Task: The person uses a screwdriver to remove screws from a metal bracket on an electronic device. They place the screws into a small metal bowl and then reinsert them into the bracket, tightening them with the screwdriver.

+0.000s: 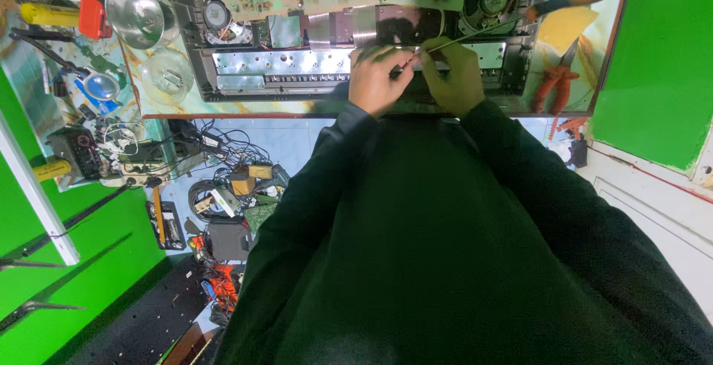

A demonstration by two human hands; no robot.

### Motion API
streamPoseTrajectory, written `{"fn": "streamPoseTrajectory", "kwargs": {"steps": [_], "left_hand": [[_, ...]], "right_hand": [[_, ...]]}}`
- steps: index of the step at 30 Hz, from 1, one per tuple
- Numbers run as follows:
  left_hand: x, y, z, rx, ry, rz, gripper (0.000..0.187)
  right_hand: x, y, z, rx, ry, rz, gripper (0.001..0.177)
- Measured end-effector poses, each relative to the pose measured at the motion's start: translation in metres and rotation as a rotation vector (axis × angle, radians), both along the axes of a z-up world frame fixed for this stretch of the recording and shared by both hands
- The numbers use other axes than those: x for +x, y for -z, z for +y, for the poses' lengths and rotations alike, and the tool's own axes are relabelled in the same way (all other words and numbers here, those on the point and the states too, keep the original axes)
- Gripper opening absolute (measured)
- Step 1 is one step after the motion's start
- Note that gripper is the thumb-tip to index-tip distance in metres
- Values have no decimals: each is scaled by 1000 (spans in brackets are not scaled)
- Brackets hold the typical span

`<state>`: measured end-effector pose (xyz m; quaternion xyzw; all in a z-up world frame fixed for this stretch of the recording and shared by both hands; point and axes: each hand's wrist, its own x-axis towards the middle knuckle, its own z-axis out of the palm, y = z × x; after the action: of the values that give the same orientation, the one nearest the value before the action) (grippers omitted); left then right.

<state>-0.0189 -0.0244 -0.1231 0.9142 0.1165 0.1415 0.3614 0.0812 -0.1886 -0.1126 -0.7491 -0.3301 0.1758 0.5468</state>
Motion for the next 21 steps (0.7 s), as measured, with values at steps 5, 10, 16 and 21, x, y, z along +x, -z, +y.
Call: {"fn": "streamPoseTrajectory", "kwargs": {"steps": [5, 10, 16, 21], "left_hand": [[-11, -32, 2, -452, 59, -99, 11], [-26, -46, 0, -587, 28, -162, 10], [-42, -62, 6, -634, -20, -114, 9], [-57, -80, 11, -585, -49, -125, 9]], "right_hand": [[-14, -25, -2, 109, 57, 276, 11], [-33, -41, -1, 231, 126, 396, 14], [-60, -65, 13, 324, 157, 509, 11], [-87, -83, 28, 342, 240, 525, 13]]}}
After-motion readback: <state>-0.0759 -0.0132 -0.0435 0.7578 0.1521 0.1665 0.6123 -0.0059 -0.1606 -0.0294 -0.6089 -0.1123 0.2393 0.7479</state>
